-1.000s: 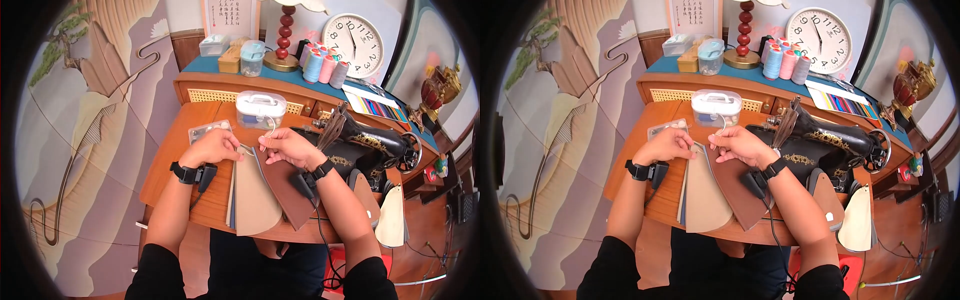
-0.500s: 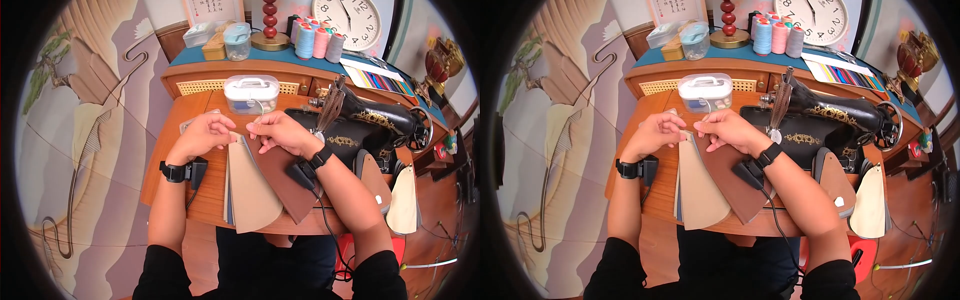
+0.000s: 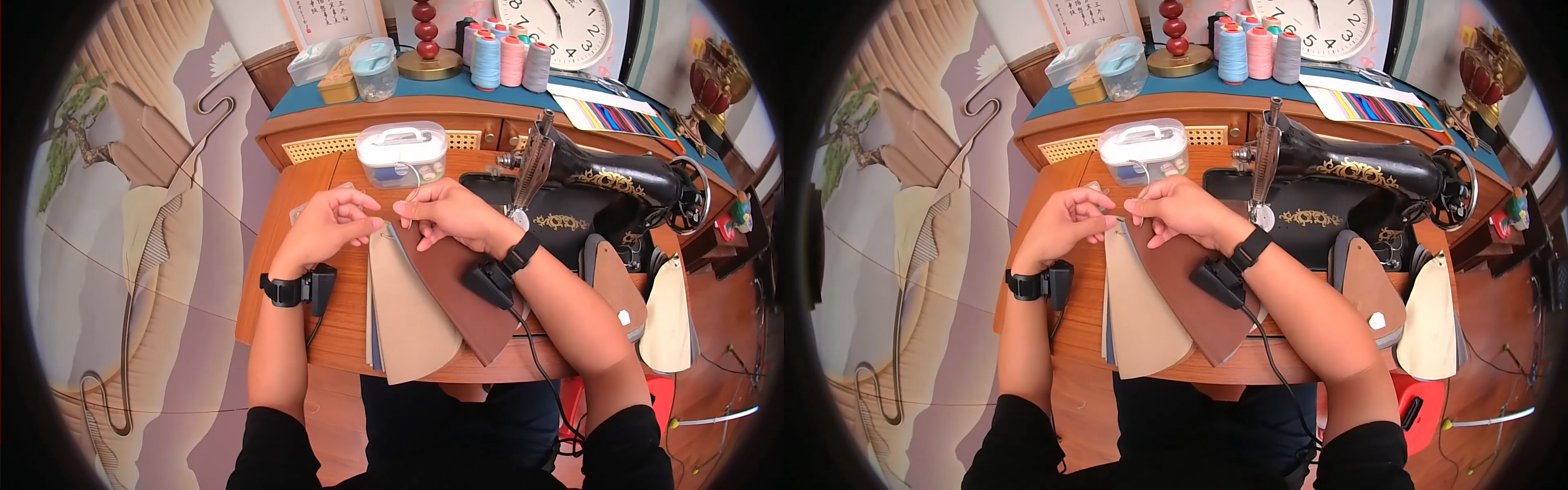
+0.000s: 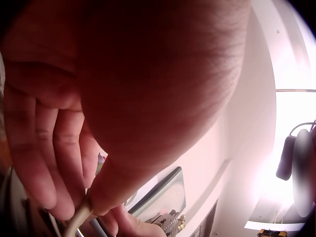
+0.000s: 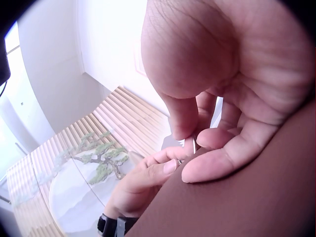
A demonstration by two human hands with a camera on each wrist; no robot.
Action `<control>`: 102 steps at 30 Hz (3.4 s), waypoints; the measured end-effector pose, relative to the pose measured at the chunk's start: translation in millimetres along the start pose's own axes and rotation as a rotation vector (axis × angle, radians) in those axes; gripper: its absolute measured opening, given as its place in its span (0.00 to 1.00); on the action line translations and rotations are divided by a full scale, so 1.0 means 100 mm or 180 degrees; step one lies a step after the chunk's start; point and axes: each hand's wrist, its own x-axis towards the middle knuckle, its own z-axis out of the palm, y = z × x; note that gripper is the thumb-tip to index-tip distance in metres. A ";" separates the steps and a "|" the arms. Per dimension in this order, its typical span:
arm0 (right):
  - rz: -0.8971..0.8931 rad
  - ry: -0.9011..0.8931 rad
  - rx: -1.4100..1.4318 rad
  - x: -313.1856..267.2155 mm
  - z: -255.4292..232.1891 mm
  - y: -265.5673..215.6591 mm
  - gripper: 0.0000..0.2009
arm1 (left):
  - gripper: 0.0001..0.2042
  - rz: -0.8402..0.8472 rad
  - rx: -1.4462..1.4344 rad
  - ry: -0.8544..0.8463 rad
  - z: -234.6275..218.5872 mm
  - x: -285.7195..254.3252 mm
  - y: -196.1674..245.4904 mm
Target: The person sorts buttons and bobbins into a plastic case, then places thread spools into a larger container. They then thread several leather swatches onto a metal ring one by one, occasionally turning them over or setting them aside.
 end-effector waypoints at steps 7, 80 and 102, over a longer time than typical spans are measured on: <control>0.0012 0.0000 0.0027 -0.03 0.03 -0.04 0.14 | 0.09 0.0029 -0.0163 0.0111 0.02 -0.02 0.04; -0.0131 -0.0382 0.0572 -0.09 -0.16 -0.10 0.14 | 0.11 0.0554 -0.0217 -0.0162 0.06 0.01 -0.03; -0.0030 0.0040 -0.0510 -0.11 -0.09 -0.18 0.14 | 0.08 -0.0120 0.0616 0.0060 0.07 0.05 -0.16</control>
